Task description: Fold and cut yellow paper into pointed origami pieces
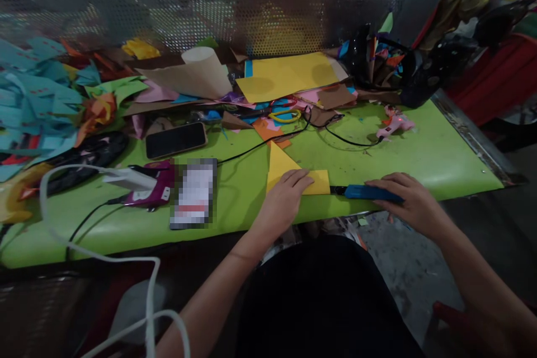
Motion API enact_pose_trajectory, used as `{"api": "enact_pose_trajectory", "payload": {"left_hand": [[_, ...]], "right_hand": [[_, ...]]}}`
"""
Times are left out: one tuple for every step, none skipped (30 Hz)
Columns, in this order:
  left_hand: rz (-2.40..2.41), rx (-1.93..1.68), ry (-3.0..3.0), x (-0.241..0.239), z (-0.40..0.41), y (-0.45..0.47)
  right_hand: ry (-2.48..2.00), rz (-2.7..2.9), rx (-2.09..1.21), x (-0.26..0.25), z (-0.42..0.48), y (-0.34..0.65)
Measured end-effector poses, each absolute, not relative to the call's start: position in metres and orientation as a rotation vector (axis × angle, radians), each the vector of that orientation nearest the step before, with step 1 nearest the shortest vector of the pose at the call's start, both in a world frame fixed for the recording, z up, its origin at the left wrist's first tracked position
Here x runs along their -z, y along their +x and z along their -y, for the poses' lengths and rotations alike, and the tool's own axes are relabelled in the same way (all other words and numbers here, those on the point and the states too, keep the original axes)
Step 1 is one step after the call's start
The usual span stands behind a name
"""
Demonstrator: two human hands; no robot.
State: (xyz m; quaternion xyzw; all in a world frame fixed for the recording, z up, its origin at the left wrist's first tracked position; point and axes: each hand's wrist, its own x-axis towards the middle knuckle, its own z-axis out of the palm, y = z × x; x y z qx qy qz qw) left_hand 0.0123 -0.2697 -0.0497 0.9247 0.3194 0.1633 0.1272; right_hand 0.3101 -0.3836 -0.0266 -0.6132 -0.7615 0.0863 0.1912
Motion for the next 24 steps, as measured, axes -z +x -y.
{"api": "enact_pose_trajectory", "payload": {"left_hand": [[-0.875, -0.444, 2.724, 0.049, 0.270, 0.011], [-0.822, -0.411, 2.762, 0.048, 0.271, 0.011], [-0.785, -0.379, 2.796, 0.047, 0.272, 0.010], [-0.768, -0.349, 2.823, 0.045, 0.274, 0.010], [-0.769, -0.324, 2.840, 0.044, 0.275, 0.010], [-0.781, -0.304, 2.850, 0.043, 0.275, 0.010], [-0.794, -0.287, 2.855, 0.042, 0.276, 0.010], [-0.802, -0.272, 2.858, 0.042, 0.277, 0.011], [-0.806, -0.258, 2.859, 0.041, 0.277, 0.011], [-0.808, -0.245, 2.859, 0.041, 0.277, 0.011], [-0.810, -0.237, 2.858, 0.041, 0.277, 0.011], [-0.811, -0.233, 2.857, 0.041, 0.277, 0.012], [-0.812, -0.234, 2.857, 0.041, 0.277, 0.011], [-0.813, -0.236, 2.858, 0.041, 0.277, 0.011], [-0.813, -0.240, 2.858, 0.042, 0.277, 0.011], [-0.812, -0.242, 2.859, 0.042, 0.277, 0.011], [-0.813, -0.241, 2.860, 0.043, 0.277, 0.011], [-0.814, -0.238, 2.861, 0.043, 0.277, 0.011], [-0.815, -0.235, 2.861, 0.043, 0.277, 0.011], [-0.816, -0.234, 2.861, 0.044, 0.277, 0.011], [-0.817, -0.236, 2.860, 0.044, 0.277, 0.011], [-0.817, -0.238, 2.860, 0.044, 0.277, 0.012], [-0.818, -0.240, 2.859, 0.043, 0.277, 0.012], [-0.820, -0.244, 2.858, 0.043, 0.277, 0.012]], "right_hand": [[-1.719, 2.138, -0.239, 0.027, 0.384, 0.310], [-1.713, 2.135, -0.242, 0.027, 0.384, 0.309], [-1.706, 2.131, -0.250, 0.027, 0.385, 0.309], [-1.701, 2.125, -0.263, 0.028, 0.386, 0.309], [-1.697, 2.119, -0.280, 0.028, 0.387, 0.309], [-1.695, 2.111, -0.298, 0.028, 0.388, 0.308], [-1.696, 2.099, -0.315, 0.028, 0.390, 0.308], [-1.700, 2.085, -0.328, 0.029, 0.392, 0.307], [-1.706, 2.071, -0.336, 0.029, 0.394, 0.306], [-1.714, 2.055, -0.341, 0.029, 0.396, 0.304], [-1.725, 2.039, -0.343, 0.029, 0.398, 0.303], [-1.737, 2.026, -0.342, 0.030, 0.399, 0.300], [-1.747, 2.016, -0.339, 0.030, 0.401, 0.298], [-1.756, 2.009, -0.336, 0.030, 0.402, 0.296], [-1.764, 2.006, -0.333, 0.030, 0.403, 0.294], [-1.770, 2.006, -0.331, 0.029, 0.404, 0.293], [-1.776, 2.006, -0.330, 0.029, 0.405, 0.292], [-1.783, 2.003, -0.330, 0.029, 0.406, 0.290], [-1.790, 2.001, -0.333, 0.028, 0.408, 0.289], [-1.793, 2.000, -0.335, 0.028, 0.409, 0.287], [-1.793, 2.000, -0.334, 0.028, 0.410, 0.285], [-1.793, 1.999, -0.328, 0.029, 0.412, 0.282], [-1.795, 1.997, -0.319, 0.029, 0.413, 0.279], [-1.799, 1.993, -0.306, 0.030, 0.415, 0.275]]}}
